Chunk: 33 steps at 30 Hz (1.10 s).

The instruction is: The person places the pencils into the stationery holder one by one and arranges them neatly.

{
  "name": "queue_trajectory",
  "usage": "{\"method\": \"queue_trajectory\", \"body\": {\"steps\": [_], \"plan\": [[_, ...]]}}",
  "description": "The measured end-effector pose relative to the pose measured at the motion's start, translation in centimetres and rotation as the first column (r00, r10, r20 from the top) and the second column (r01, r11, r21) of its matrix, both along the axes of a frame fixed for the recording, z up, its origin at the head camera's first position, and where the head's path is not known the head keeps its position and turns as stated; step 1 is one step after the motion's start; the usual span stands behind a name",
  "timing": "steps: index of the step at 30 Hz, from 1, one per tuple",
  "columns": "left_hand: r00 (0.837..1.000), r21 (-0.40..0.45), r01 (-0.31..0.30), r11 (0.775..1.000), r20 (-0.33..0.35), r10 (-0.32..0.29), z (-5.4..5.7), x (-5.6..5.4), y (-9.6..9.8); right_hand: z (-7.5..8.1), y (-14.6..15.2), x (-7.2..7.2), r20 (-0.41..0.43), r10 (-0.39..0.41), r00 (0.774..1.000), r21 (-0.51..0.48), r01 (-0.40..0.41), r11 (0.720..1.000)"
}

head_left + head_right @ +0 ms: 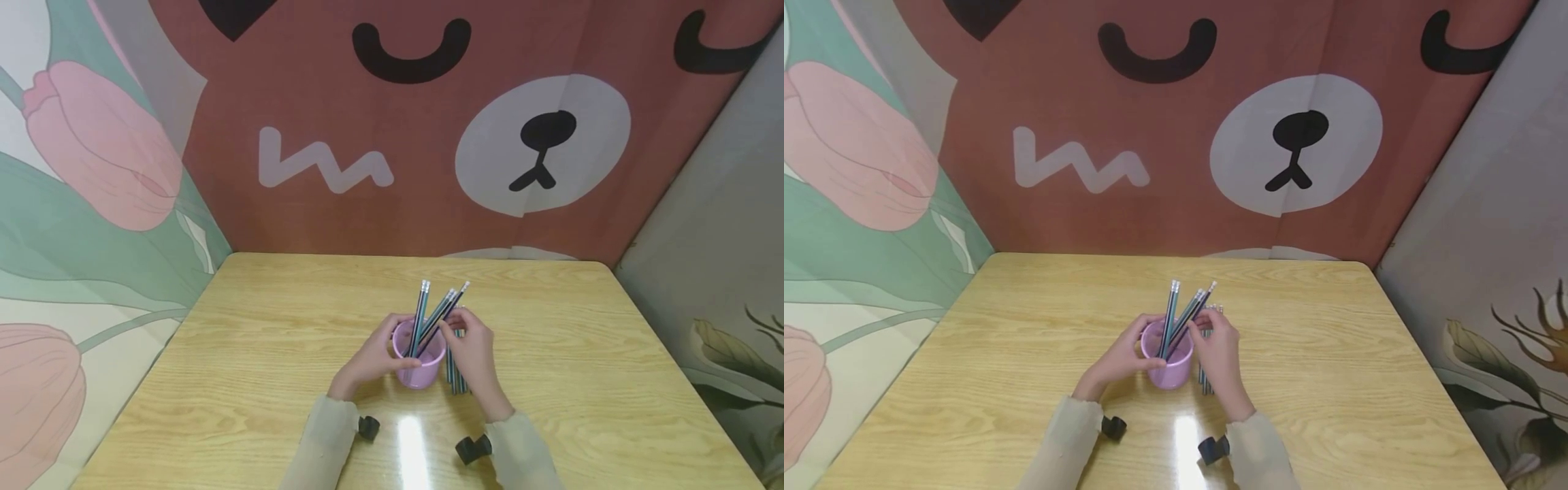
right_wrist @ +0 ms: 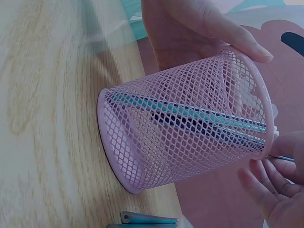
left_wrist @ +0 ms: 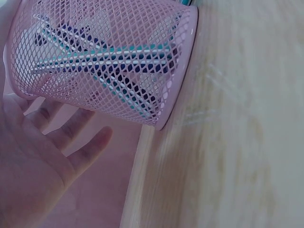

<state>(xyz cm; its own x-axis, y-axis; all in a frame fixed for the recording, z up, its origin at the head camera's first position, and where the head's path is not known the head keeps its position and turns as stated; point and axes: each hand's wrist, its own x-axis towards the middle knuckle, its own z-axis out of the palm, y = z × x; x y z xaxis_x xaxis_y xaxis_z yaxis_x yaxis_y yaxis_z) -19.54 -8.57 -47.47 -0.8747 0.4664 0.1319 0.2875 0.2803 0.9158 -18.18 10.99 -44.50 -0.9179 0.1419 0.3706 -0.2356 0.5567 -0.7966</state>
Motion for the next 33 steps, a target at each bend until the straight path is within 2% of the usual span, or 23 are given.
{"method": "queue_trajectory", "body": {"steps": [12,24,29,33], "plan": [[1.000,-0.002,0.006,1.000,-0.006,-0.006,0.1,0.0,-0.1,0.1,0.1,-0.1,0.053,0.014,0.999,0.026,-0.015,1.000],[1.000,0.011,0.010,1.000,-0.016,-0.010,0.1,0.0,-0.1,0.2,1.0,-0.1,0.077,0.001,0.997,0.007,-0.002,1.000],[1.000,0.007,0.001,1.000,0.001,-0.001,0.1,0.0,0.0,0.1,1.7,-0.3,0.094,-0.006,0.996,0.001,0.006,1.000],[1.000,0.002,-0.004,1.000,0.007,0.004,0.1,0.0,0.0,-0.5,2.4,-0.9,0.130,-0.016,0.991,0.055,0.009,0.998]]}}
